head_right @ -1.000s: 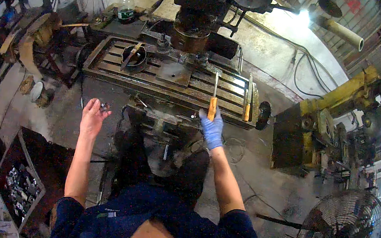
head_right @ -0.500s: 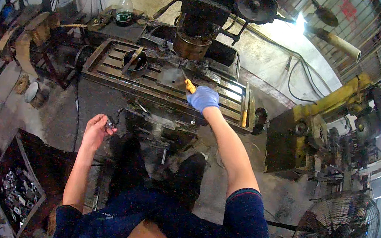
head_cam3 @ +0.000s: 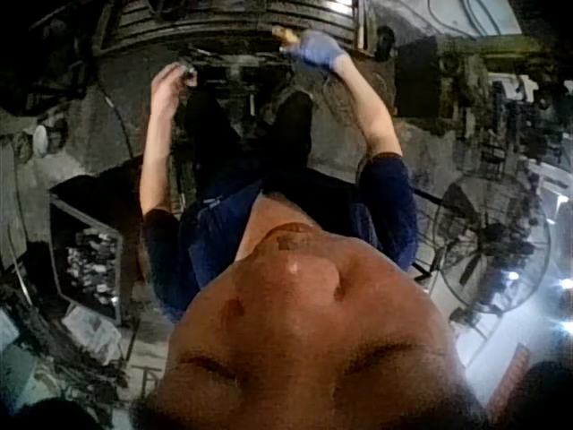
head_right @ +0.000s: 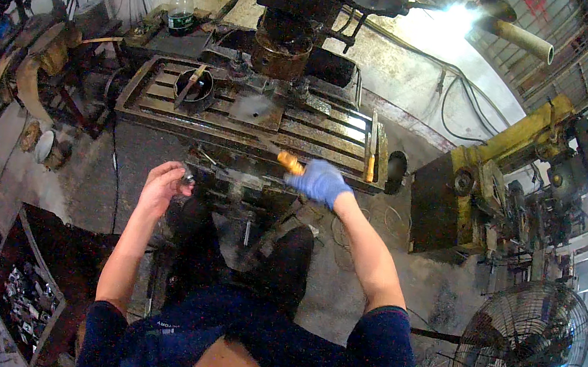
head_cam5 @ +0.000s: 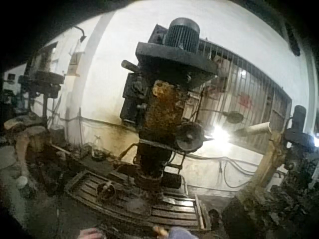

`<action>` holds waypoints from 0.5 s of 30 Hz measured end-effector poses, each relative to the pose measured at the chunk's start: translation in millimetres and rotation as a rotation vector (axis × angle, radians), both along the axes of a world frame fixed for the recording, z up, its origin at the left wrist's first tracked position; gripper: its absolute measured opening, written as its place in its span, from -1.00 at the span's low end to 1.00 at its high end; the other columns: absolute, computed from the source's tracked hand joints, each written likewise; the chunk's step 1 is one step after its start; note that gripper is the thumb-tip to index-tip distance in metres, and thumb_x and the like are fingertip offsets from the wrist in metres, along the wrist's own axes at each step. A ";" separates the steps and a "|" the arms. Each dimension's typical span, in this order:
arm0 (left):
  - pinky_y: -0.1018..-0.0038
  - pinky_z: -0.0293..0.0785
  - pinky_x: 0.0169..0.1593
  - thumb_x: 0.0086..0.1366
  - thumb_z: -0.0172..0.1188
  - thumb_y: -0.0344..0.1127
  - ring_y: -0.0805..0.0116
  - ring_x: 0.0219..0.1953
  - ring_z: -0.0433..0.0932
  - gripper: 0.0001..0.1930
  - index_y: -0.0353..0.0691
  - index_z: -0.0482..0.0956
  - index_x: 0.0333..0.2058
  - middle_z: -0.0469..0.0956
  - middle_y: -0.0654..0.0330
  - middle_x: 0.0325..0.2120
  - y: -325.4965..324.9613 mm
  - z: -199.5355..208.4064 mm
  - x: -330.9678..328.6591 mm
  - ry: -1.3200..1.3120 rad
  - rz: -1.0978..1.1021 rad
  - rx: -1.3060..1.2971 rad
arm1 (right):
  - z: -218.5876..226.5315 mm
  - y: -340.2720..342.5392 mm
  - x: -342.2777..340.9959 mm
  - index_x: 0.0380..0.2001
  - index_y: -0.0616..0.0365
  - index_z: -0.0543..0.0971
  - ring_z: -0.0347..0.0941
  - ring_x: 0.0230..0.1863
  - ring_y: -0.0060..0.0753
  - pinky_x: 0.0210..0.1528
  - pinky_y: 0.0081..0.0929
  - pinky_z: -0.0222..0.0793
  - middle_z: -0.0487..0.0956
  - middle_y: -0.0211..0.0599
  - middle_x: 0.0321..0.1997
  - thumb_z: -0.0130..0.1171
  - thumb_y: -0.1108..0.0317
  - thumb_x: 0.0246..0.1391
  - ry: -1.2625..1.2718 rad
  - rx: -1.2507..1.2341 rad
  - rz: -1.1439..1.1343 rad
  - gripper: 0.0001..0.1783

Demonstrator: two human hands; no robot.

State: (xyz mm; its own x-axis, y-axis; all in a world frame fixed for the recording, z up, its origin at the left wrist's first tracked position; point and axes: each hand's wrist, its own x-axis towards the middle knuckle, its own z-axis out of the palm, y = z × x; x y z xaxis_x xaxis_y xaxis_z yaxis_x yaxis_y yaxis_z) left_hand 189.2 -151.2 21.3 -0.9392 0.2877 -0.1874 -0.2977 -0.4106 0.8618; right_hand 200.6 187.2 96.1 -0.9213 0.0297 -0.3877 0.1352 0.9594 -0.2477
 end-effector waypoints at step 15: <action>0.53 0.40 -0.54 0.10 0.08 -0.54 0.44 -0.65 0.49 -0.94 -0.37 0.39 -0.43 0.48 0.16 -0.59 87.7 -6.0 -79.8 0.459 -0.160 -0.431 | 16.4 6.7 27.5 -0.44 0.22 0.58 0.48 -0.44 -0.59 -0.41 -0.54 0.38 0.59 -0.32 -0.52 0.30 0.22 -0.17 0.446 -0.822 -0.035 -0.71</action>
State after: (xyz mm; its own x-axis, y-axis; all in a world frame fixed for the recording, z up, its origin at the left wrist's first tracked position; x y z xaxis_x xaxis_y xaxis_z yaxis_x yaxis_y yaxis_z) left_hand 109.5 -63.5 15.3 -0.9032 0.4190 0.0928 0.1109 0.0189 0.9937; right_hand 228.1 193.9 112.6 -0.9937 -0.0669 0.0896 -0.1103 0.4568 -0.8827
